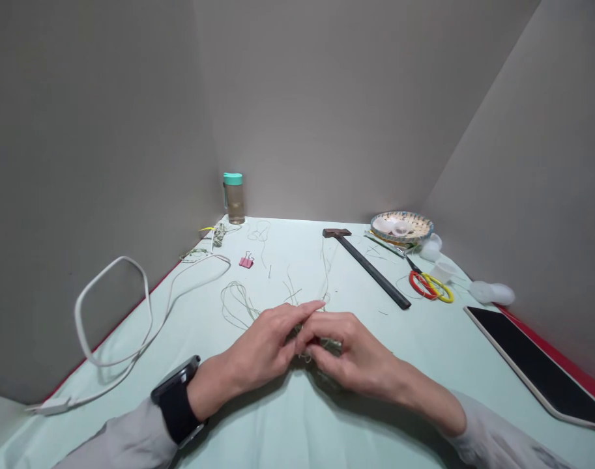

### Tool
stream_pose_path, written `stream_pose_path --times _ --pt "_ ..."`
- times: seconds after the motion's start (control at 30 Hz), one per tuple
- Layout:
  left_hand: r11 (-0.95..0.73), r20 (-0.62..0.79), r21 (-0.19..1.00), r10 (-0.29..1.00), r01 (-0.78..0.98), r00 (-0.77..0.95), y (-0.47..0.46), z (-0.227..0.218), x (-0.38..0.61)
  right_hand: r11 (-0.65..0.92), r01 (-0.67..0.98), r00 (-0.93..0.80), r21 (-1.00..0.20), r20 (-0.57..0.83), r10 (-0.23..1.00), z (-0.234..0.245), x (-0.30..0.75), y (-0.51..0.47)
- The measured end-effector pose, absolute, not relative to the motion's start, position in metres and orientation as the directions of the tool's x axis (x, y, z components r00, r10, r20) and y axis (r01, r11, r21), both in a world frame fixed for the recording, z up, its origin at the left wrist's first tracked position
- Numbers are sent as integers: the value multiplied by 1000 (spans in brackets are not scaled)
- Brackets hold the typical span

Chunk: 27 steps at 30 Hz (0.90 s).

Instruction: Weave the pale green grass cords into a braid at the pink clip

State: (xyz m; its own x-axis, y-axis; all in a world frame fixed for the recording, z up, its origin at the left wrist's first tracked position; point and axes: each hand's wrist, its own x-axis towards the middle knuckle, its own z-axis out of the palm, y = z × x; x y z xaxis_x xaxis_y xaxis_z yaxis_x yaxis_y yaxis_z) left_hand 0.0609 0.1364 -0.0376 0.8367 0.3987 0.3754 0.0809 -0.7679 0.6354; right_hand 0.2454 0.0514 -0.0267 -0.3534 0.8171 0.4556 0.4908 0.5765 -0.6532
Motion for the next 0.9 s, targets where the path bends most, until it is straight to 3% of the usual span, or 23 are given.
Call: stream_pose_path --times 0.13,0.23,0.3,0.4,0.5,0.67,0.8,0.9 --pt "-769 365 632 404 95 839 135 -32 60 787 469 -500 -401 614 611 -25 231 36" --pt "-737 431 657 538 157 725 137 -19 55 861 452 -657 -232 567 497 -16 225 23" --pt "-694 490 699 641 172 591 139 -8 51 880 427 -710 -207 526 468 -12 225 18" --pt "-612 523 783 746 113 413 141 7 45 855 442 -656 -272 552 514 -12 229 22" --pt "-507 499 861 824 -46 267 144 15 40 760 529 -489 -378 597 636 -16 243 33" --pt "-366 407 837 913 -407 15 157 25 33 479 694 -111 -538 578 809 -16 280 54" --pt "-307 311 839 948 -449 -67 164 31 30 250 629 194 -736 460 866 -14 307 64" --pt "-241 243 872 969 -425 -50 162 31 32 179 512 298 -840 368 881 -13 316 67"
